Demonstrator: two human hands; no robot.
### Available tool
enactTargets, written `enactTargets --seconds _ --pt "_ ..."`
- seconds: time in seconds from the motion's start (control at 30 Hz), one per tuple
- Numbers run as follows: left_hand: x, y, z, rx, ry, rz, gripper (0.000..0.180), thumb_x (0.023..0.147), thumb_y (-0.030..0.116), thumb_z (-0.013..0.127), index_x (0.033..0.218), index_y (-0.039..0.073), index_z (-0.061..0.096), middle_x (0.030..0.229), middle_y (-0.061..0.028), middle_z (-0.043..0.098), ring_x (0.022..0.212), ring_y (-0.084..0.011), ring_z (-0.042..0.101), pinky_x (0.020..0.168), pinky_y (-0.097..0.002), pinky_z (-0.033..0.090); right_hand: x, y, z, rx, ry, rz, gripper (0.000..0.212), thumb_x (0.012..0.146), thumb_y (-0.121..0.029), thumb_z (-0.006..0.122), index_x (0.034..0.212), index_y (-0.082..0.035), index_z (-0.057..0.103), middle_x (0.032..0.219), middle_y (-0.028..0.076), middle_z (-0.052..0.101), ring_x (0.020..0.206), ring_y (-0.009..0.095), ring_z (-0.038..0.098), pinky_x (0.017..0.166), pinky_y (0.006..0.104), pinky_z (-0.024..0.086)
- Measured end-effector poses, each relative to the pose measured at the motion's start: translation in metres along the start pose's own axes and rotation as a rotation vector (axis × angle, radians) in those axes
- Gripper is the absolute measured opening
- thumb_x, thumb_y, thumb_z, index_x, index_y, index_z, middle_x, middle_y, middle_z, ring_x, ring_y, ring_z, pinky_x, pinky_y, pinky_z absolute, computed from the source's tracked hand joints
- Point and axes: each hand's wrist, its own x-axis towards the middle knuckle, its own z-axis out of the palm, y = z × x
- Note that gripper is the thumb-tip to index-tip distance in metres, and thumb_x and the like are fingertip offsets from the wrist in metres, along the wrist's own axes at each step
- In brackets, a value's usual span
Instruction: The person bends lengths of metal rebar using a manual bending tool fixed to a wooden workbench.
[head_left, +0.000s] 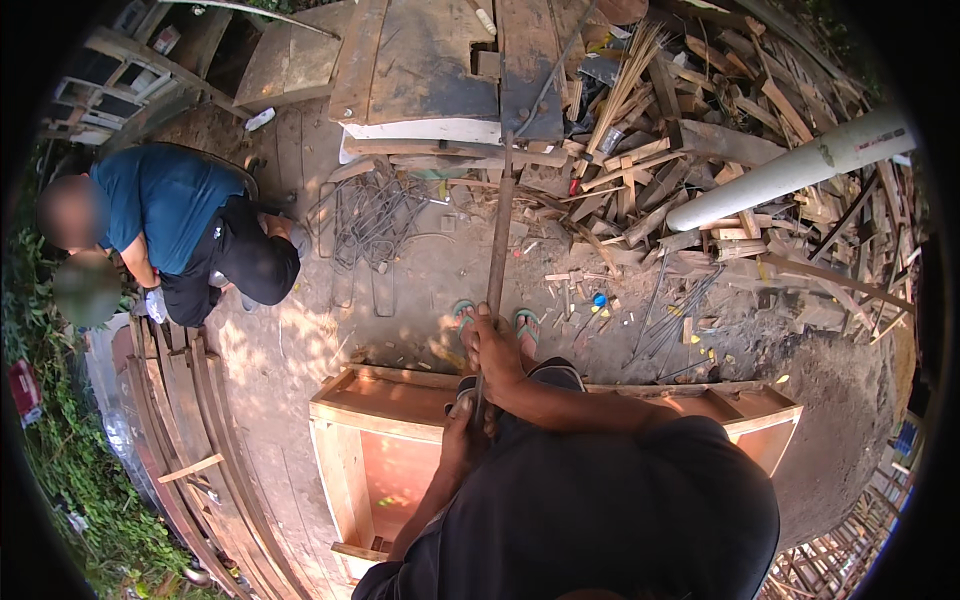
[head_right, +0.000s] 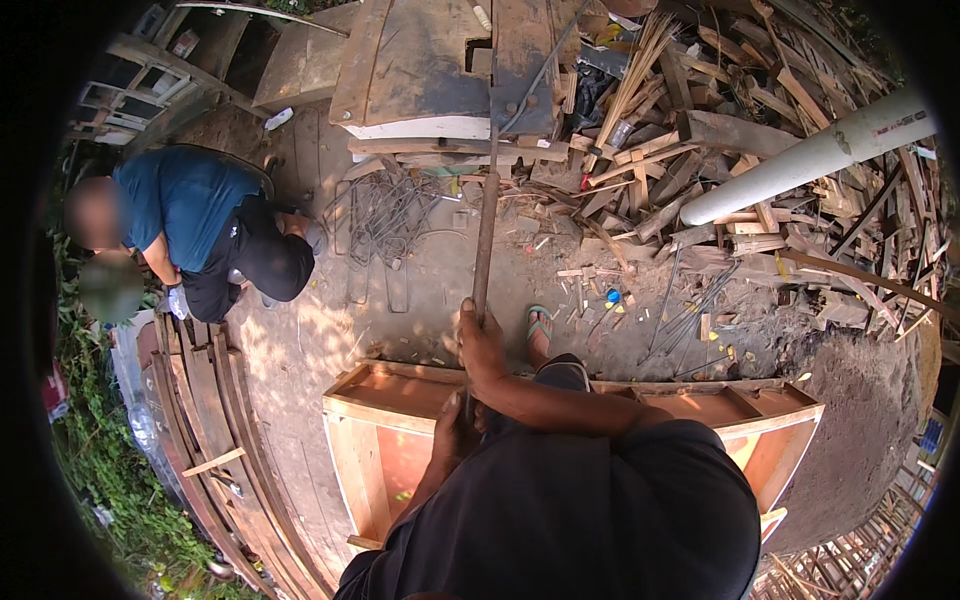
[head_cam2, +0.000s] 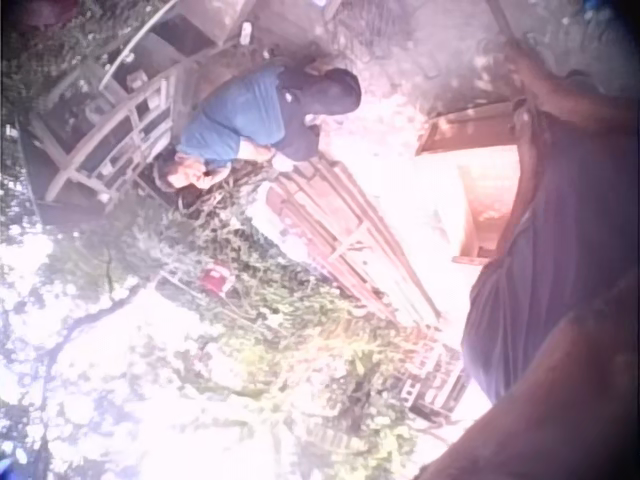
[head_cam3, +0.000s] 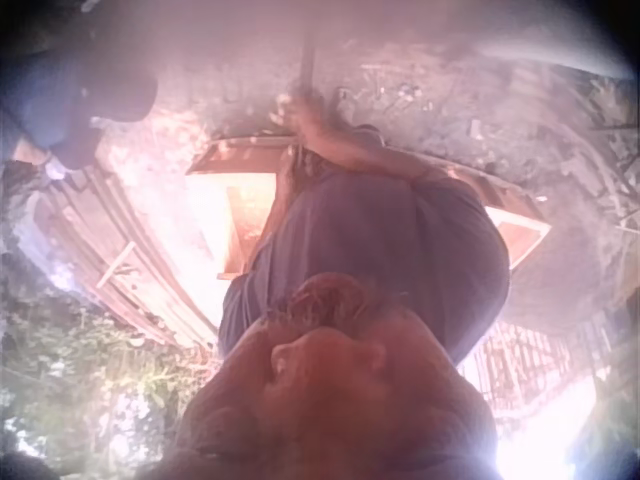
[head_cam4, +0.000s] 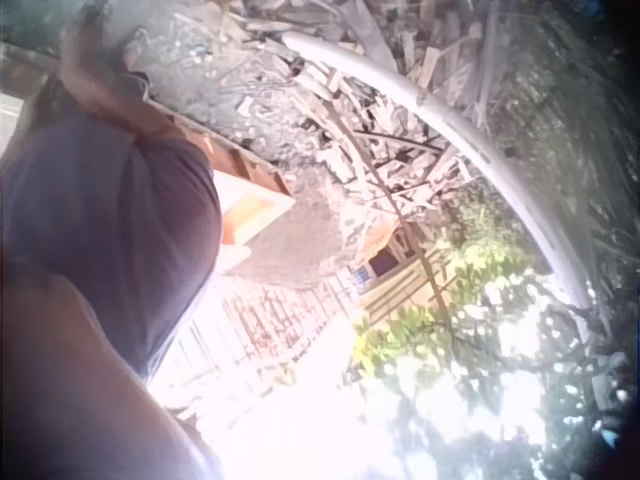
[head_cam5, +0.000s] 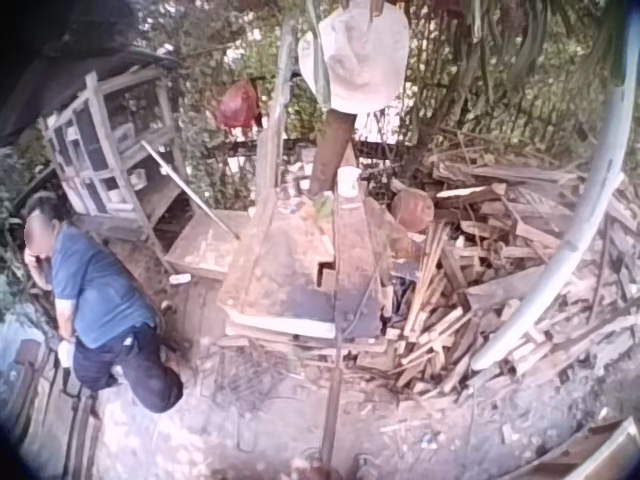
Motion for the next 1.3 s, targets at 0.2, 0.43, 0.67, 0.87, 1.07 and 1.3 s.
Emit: enactTargets --seconds 0.2,0.43,0.67,0.87,1.07,1.3 --pt "0.02 -0.014 0.024 0.315 0.428 0.283 0.034 0.103 0.036 0.053 0.08 0.011 0.056 0.066 0.0043 0.051 0.053 -0.004 0.041 0.047 -0.0209 0.03 -0.004 -0.012 0.003 -0.01 -0.048 0.113 0.04 0.099 -0.053 0.051 0.097 -0.013 0.052 0.063 -0.005 0.042 0.051 0.008 0.042 0.049 0.0249 0.035" --pt "0.023 0.031 0.027 0.422 0.695 0.443 0.04 0.101 0.038 0.056 0.073 0.01 0.053 0.059 0.0039 0.047 0.048 -0.0044 0.039 0.043 -0.0221 0.029 0.005 -0.005 0.03 0.214 -0.139 0.254 0.027 0.101 -0.04 0.053 0.096 -0.014 0.053 0.07 -0.002 0.044 0.059 0.011 0.048 0.054 0.029 0.042" --pt "0.048 0.229 0.01 0.822 0.84 0.765 0.041 0.099 0.036 0.06 0.072 0.005 0.054 0.055 0.0024 0.044 0.043 -0.0058 0.037 0.039 -0.0243 0.028 0.049 -0.019 0.143 0.356 -0.45 0.339 0.037 0.101 -0.049 0.049 0.1 -0.011 0.049 0.096 0.012 0.063 0.091 0.028 0.065 0.086 0.0465 0.053" --pt "0.145 0.421 0.013 0.953 0.827 1.235 0.046 0.099 0.035 0.061 0.065 0.004 0.053 0.056 0.0025 0.043 0.051 -0.0072 0.035 0.047 -0.0284 0.027 0.113 -0.052 0.265 0.407 -0.579 0.263 0.046 0.1 -0.056 0.045 0.11 -0.011 0.043 0.114 0.016 0.063 0.117 0.036 0.057 0.101 0.0527 0.045" --pt "0.193 0.395 -0.005 0.085 0.911 1.08 0.044 0.096 0.043 0.058 0.083 0.002 0.057 0.06 0.0018 0.042 0.053 -0.0109 0.039 0.048 -0.0253 0.034 0.143 -0.043 0.245 0.38 -0.456 0.32 0.047 0.1 -0.055 0.045 0.118 -0.012 0.045 0.122 0.014 0.062 0.118 0.033 0.058 0.102 0.0469 0.046" --pt "0.195 0.403 -0.017 -0.298 0.804 1.031 0.059 0.095 0.062 0.044 0.09 0.004 0.057 0.062 -0.0007 0.043 0.05 -0.0135 0.04 0.046 -0.0254 0.038 0.099 -0.103 0.2 -0.479 -0.605 0.167 0.045 0.101 -0.042 0.052 0.123 -0.003 0.058 0.101 0.01 0.068 0.089 0.023 0.066 0.074 0.0349 0.054"
